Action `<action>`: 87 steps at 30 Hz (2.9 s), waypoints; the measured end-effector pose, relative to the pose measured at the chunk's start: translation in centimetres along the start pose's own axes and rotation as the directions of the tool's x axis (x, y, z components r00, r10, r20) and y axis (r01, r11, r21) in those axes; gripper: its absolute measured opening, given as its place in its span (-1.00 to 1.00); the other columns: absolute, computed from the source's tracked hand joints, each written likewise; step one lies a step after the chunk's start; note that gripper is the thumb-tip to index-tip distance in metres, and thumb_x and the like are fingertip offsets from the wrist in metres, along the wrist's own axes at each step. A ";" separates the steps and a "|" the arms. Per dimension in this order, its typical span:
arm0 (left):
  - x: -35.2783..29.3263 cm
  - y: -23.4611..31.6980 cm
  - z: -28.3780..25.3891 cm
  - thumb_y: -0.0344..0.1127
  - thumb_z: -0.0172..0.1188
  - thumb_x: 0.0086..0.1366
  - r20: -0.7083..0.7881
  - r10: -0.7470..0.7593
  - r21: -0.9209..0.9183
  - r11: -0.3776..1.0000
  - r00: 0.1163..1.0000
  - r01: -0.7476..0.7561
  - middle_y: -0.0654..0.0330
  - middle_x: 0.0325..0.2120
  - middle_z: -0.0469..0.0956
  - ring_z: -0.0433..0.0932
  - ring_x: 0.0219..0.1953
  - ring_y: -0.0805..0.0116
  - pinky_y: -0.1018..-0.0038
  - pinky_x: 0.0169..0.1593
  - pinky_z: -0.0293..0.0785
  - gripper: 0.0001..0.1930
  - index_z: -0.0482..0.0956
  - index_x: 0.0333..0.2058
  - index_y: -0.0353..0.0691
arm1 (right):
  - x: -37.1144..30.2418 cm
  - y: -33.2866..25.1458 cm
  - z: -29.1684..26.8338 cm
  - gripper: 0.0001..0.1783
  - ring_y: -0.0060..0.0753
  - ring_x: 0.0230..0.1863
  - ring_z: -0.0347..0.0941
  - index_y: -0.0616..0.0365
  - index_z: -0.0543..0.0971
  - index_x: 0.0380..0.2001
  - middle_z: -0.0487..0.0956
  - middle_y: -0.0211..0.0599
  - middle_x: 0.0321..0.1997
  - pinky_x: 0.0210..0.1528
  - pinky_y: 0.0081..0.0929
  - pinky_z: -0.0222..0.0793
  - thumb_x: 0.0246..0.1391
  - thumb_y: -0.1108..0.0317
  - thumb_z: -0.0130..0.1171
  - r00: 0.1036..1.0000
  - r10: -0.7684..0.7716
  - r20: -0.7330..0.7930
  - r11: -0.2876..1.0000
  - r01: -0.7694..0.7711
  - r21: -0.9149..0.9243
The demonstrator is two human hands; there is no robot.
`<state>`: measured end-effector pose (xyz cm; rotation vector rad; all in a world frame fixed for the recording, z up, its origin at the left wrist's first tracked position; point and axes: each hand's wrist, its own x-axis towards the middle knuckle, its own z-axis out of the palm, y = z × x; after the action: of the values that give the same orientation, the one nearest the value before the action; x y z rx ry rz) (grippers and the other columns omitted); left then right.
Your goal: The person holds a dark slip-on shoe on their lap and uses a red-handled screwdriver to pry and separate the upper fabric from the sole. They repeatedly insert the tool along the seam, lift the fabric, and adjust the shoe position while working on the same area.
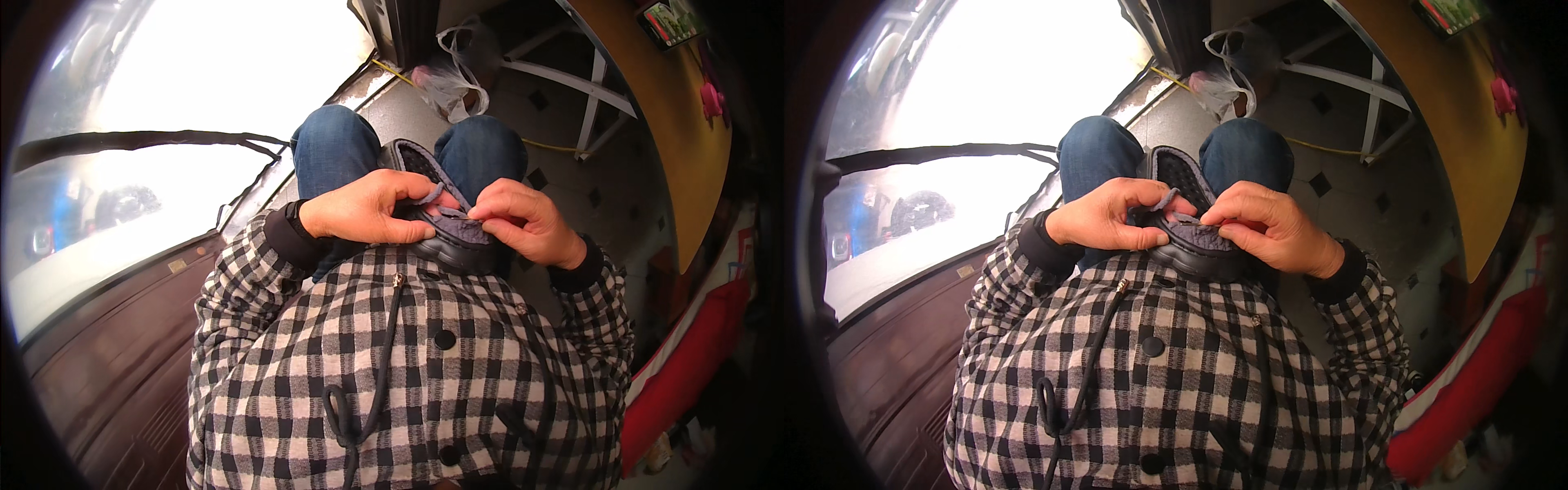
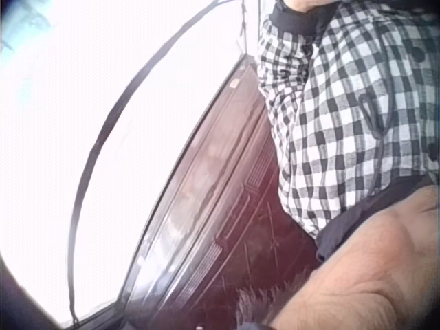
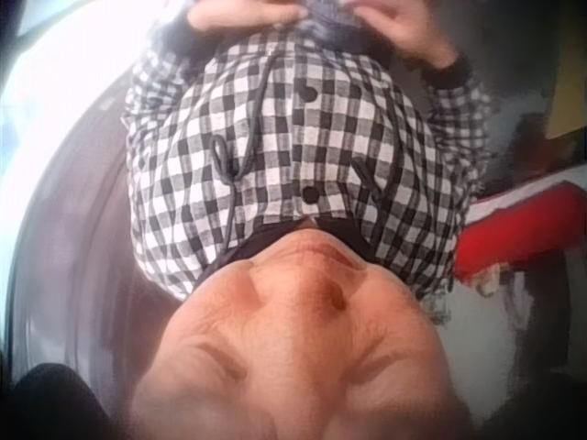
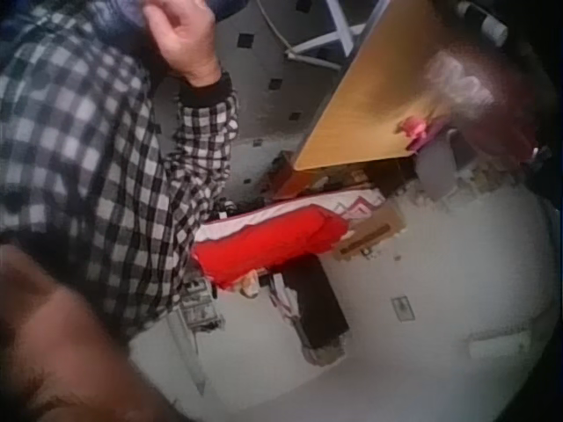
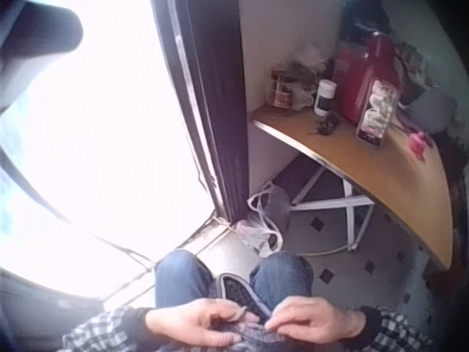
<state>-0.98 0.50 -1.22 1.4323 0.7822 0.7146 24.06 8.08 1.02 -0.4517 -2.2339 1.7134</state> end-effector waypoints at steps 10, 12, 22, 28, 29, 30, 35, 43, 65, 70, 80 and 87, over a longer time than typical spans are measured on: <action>0.7 4.7 -1.4 -0.36 0.27 0.07 0.059 -0.013 0.275 0.962 0.998 -0.004 0.07 -0.39 0.51 0.51 -0.35 0.22 0.41 -0.25 0.44 -0.69 0.51 -0.23 -0.41 | 0.4 -0.5 -1.0 -0.75 -0.46 -0.24 0.46 0.20 0.58 -0.22 0.51 -0.30 -0.27 -0.21 -0.59 0.36 -0.01 0.64 0.12 0.994 -0.110 -0.026 0.994 0.109 -0.026; 0.8 4.3 -0.9 -0.37 0.27 0.04 0.013 0.086 0.360 0.929 0.996 -0.085 0.05 -0.41 0.51 0.52 -0.36 0.13 0.37 -0.26 0.44 -0.71 0.51 -0.26 -0.39 | 0.9 0.1 -0.6 -0.76 -0.45 -0.24 0.45 0.20 0.58 -0.23 0.51 -0.31 -0.27 -0.22 -0.59 0.36 0.00 0.64 0.12 0.991 -0.129 -0.038 0.991 0.128 -0.035; 0.6 0.0 0.2 -0.41 0.24 0.16 0.071 -0.206 0.109 0.974 0.976 0.198 0.23 -0.46 0.52 0.42 -0.45 0.58 0.60 -0.33 0.40 -0.73 0.50 -0.18 -0.40 | -0.1 2.0 0.6 -0.80 -0.48 -0.27 0.42 0.20 0.57 -0.26 0.50 -0.35 -0.29 -0.22 -0.62 0.33 0.01 0.63 0.10 1.000 -0.001 -0.010 1.000 0.001 -0.004; 0.7 -0.5 1.4 -0.34 0.22 0.18 -0.021 -0.204 -0.056 0.978 0.979 0.202 0.25 -0.61 0.42 0.30 -0.56 0.62 0.59 -0.45 0.29 -0.75 0.53 -0.26 -0.43 | -0.5 1.7 0.6 -0.80 -0.49 -0.25 0.42 0.21 0.57 -0.27 0.50 -0.36 -0.28 -0.20 -0.62 0.34 0.01 0.62 0.10 1.000 0.003 -0.011 1.000 -0.003 0.019; 0.6 -0.5 1.5 -0.34 0.18 0.20 -0.039 -0.216 -0.059 0.975 0.976 0.214 0.26 -0.63 0.40 0.27 -0.56 0.62 0.58 -0.46 0.27 -0.77 0.53 -0.26 -0.43 | -0.5 1.7 0.6 -0.80 -0.50 -0.25 0.42 0.21 0.57 -0.27 0.50 -0.36 -0.28 -0.20 -0.62 0.34 0.01 0.62 0.10 1.000 0.015 -0.011 1.000 -0.015 0.026; 0.6 -0.4 1.3 -0.37 0.17 0.21 -0.019 -0.232 -0.044 0.972 0.972 0.231 0.29 -0.58 0.44 0.31 -0.52 0.64 0.62 -0.42 0.30 -0.76 0.52 -0.19 -0.40 | -0.5 1.7 0.7 -0.81 -0.50 -0.24 0.42 0.21 0.57 -0.27 0.51 -0.36 -0.28 -0.19 -0.62 0.34 0.01 0.62 0.10 1.000 0.025 -0.008 0.999 -0.025 0.033; 0.5 -0.4 1.5 -0.44 0.13 0.24 -0.010 -0.225 -0.020 0.974 0.974 0.225 0.38 -0.49 0.49 0.36 -0.46 0.70 0.69 -0.36 0.33 -0.71 0.50 -0.06 -0.34 | -0.3 1.8 0.8 -0.81 -0.50 -0.23 0.42 0.21 0.57 -0.26 0.51 -0.36 -0.27 -0.17 -0.61 0.33 0.03 0.60 0.10 0.999 0.048 -0.003 0.998 -0.048 0.043; 0.5 -0.4 1.8 -0.44 0.10 0.23 -0.038 -0.206 -0.126 0.972 0.978 0.200 0.39 -0.50 0.48 0.33 -0.47 0.73 0.72 -0.37 0.30 -0.73 0.50 -0.08 -0.35 | -0.3 1.8 0.9 -0.81 -0.54 -0.25 0.40 0.20 0.56 -0.23 0.50 -0.38 -0.27 -0.18 -0.64 0.32 0.05 0.57 0.09 0.996 0.085 0.002 0.994 -0.085 0.072; -0.1 -1.4 1.5 -0.46 0.07 0.26 0.016 -0.185 -0.156 0.970 0.983 0.185 0.37 -0.37 0.50 0.37 -0.36 0.72 0.73 -0.24 0.33 -0.71 0.46 -0.04 -0.37 | -0.1 1.9 1.4 -0.81 -0.71 -0.39 0.28 0.17 0.55 -0.22 0.45 -0.48 -0.28 -0.31 -0.75 0.22 0.08 0.55 0.09 0.988 0.151 0.022 0.982 -0.153 0.108; -0.1 -1.7 1.6 -0.44 0.08 0.20 -0.019 -0.165 -0.149 0.976 0.986 0.161 0.37 -0.50 0.43 0.31 -0.45 0.69 0.68 -0.36 0.29 -0.72 0.49 -0.10 -0.37 | -0.1 2.2 1.6 -0.82 -0.73 -0.40 0.27 0.18 0.55 -0.21 0.44 -0.50 -0.28 -0.32 -0.76 0.21 0.09 0.55 0.08 0.988 0.154 0.021 0.982 -0.155 0.107; -0.2 -1.6 1.2 -0.47 0.08 0.26 0.038 -0.205 -0.129 0.970 0.978 0.208 0.39 -0.39 0.48 0.36 -0.35 0.72 0.71 -0.27 0.33 -0.69 0.44 -0.01 -0.35 | 0.1 1.9 1.5 -0.82 -0.72 -0.37 0.30 0.18 0.55 -0.21 0.45 -0.49 -0.27 -0.29 -0.76 0.23 0.10 0.55 0.07 0.988 0.144 0.051 0.986 -0.147 0.073; -1.3 -1.3 1.4 -0.43 0.10 0.26 0.083 -0.231 -0.090 0.967 0.969 0.238 0.38 -0.43 0.47 0.35 -0.38 0.70 0.68 -0.30 0.34 -0.70 0.47 -0.03 -0.35 | 0.0 0.8 2.1 -0.81 -0.57 -0.30 0.39 0.19 0.57 -0.22 0.48 -0.40 -0.29 -0.23 -0.65 0.30 0.07 0.54 0.08 0.983 0.148 0.107 0.989 -0.150 0.008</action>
<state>-0.57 -1.40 -2.49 1.2441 0.8319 0.5099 23.27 6.42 -0.34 -0.5486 -2.3101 1.8699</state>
